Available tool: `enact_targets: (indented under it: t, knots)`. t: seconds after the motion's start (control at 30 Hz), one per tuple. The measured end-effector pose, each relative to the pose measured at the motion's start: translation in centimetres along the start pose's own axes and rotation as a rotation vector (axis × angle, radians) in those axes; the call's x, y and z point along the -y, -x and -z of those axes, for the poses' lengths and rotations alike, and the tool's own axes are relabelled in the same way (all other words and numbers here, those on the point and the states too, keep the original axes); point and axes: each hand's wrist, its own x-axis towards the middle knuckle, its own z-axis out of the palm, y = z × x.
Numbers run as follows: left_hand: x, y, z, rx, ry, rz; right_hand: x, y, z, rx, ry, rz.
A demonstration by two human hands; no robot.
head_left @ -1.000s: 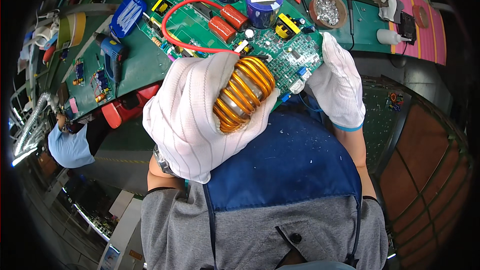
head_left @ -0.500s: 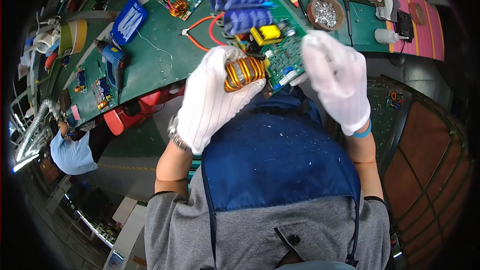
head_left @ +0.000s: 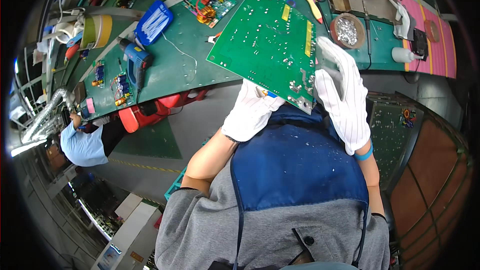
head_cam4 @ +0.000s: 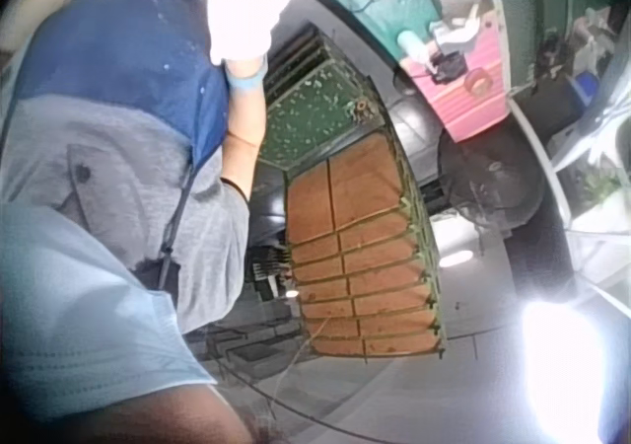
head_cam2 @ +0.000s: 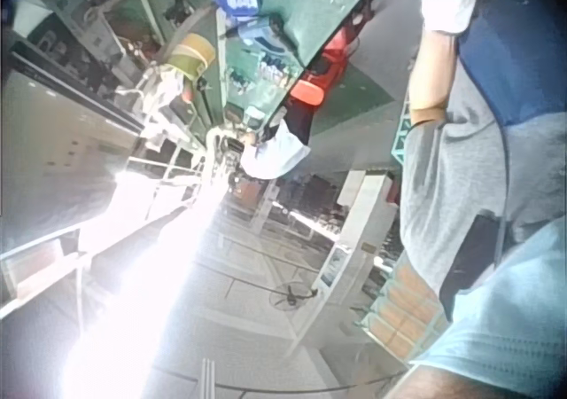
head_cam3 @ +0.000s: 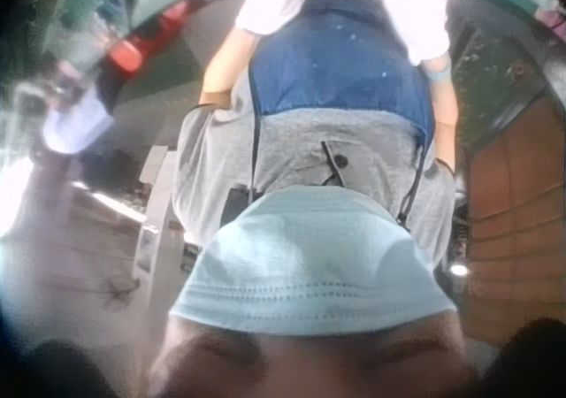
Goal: The person trims excess leads from components on a printed circuit board using wire cutters, then solders the components to the board with a soldering iron and solder wire.
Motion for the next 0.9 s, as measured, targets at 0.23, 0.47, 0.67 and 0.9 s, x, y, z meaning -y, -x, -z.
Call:
enact_targets:
  t: [0.23,0.47,0.67,0.9]
  knots:
    - [-0.1,0.3,-0.1,0.043,0.181,0.094,1.6,-0.1,-0.7,0.071,-0.380,-0.168]
    - [0.3,0.5,1.2,0.058,-1.069,-0.645,1.0,-0.3,-0.9,0.079,-0.421,-0.099]
    - [1.1,1.3,1.7,0.154,-0.971,-0.557,1.6,-0.9,-0.3,0.139,-0.357,-0.106]
    - [1.8,2.0,3.2,0.073,-0.653,-0.197,-0.1,-2.1,-3.4,0.210,-0.743,-0.100]
